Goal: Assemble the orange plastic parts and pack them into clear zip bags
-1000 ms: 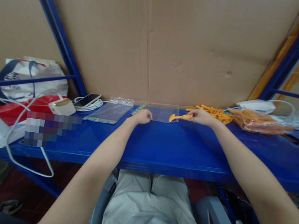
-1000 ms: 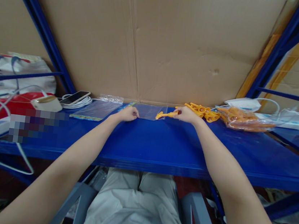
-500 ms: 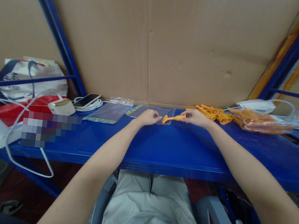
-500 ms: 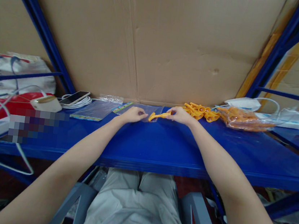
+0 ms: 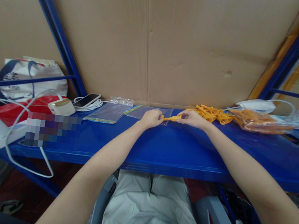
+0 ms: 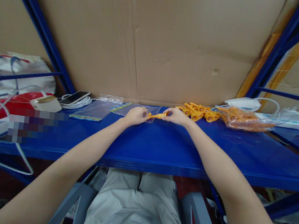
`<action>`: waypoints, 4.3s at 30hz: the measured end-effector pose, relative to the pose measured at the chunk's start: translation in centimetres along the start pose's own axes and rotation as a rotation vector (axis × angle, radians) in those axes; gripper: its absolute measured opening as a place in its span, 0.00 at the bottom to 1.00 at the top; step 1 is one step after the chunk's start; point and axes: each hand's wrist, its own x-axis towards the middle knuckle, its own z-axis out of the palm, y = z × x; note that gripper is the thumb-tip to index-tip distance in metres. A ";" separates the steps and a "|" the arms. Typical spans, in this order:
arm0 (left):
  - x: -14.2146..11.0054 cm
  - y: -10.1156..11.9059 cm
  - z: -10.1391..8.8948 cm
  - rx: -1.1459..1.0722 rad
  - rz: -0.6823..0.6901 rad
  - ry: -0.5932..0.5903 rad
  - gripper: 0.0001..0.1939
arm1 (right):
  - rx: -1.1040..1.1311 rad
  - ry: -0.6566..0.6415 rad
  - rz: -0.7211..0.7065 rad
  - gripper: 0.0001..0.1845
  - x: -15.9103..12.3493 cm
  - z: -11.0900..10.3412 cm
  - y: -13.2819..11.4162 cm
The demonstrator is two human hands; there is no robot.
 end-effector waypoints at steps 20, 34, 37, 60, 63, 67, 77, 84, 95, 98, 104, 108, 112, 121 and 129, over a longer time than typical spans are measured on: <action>0.9 0.3 0.4 -0.181 0.107 0.345 0.11 | 0.253 0.060 -0.082 0.14 1.6 3.4 0.5; 0.2 -8.5 0.0 -0.442 -0.766 0.082 0.25 | 0.355 0.042 0.038 0.14 1.1 3.2 -0.3; 0.8 -7.7 0.4 -0.635 -0.718 0.040 0.20 | 0.327 0.059 0.062 0.14 1.1 3.2 -0.3; 1.4 -4.9 0.2 -1.102 -0.677 -0.160 0.24 | 0.413 -0.104 -0.051 0.17 0.6 2.6 0.1; 1.3 -4.9 0.3 -1.112 -0.652 -0.168 0.25 | 0.422 -0.112 -0.051 0.18 0.5 2.5 0.0; 1.0 -4.9 0.4 -1.147 -0.611 -0.191 0.23 | 0.440 -0.139 -0.056 0.17 0.4 2.2 -0.2; 1.0 -4.9 -0.1 -1.202 -0.620 -0.203 0.22 | 0.524 -0.173 -0.018 0.15 -0.1 1.7 -1.0; 1.1 -5.5 0.0 -1.105 -0.635 -0.166 0.21 | 0.472 -0.136 0.038 0.15 -0.3 1.6 -0.9; 1.7 -5.8 0.6 -0.573 -0.403 0.230 0.12 | 0.621 -0.190 0.155 0.12 -0.2 2.1 -1.5; 1.8 -5.1 1.0 -0.750 -0.320 0.166 0.11 | 0.624 -0.186 0.154 0.12 -0.3 2.1 -1.5; 2.0 -4.5 2.3 -0.930 -0.290 -0.038 0.11 | 0.589 -0.183 0.126 0.10 -0.2 2.2 -1.3; 2.2 -5.0 2.7 -0.915 -0.316 -0.053 0.11 | 0.469 -0.088 0.084 0.09 0.4 1.9 -0.6; 2.3 -6.0 2.9 -0.809 -0.357 -0.016 0.13 | 0.051 0.143 0.080 0.09 0.8 0.1 0.5; 1.6 -6.8 1.9 -0.473 -0.389 0.039 0.17 | -0.691 0.328 0.384 0.17 -0.9 -3.9 3.3; 1.3 -6.3 1.5 -0.329 -0.342 0.024 0.17 | -0.865 0.259 0.406 0.28 -0.3 -2.2 4.5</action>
